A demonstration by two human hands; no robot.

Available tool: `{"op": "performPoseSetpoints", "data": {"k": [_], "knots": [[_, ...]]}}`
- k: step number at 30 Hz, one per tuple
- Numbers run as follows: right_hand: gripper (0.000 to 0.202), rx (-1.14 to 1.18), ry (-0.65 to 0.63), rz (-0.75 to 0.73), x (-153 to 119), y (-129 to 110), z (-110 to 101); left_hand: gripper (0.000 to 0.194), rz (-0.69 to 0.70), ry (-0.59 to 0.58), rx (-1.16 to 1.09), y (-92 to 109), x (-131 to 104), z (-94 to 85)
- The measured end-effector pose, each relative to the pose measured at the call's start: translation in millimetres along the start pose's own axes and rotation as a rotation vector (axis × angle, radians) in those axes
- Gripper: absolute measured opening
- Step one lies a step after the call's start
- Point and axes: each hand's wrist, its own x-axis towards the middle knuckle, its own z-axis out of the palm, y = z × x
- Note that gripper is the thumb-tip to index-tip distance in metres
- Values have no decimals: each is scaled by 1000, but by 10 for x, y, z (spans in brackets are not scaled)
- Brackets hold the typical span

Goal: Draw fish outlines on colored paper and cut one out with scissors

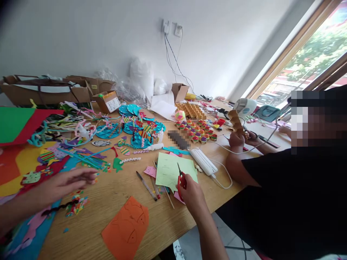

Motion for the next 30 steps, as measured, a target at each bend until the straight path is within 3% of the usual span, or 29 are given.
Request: {"op": "performPoseSetpoints", "data": {"k": [2,6,12,15,20,26,30], "knots": [[7,44,2,3,-11,-26,20,37,-89,-205,-72,36,39,347],[8,112,-4,-2,-42,-86,94,44,-206,-367,-299,83,282,934],[10,150,-32,-37,-86,-134,128,48,-227,-423,-289,44,857,1531],[11,178,-65,-35,-112,-165,117,30,-211,-432,-239,30,1054,1681],[14,191,-70,-54,-117,-196,126,28,-198,-471,-119,0,1212,1857],[15,238,-51,-87,-108,-191,154,29,-183,-443,-35,-17,1230,1964],[17,311,-3,-52,-101,-140,173,27,-93,-382,-78,35,1138,1975]]}}
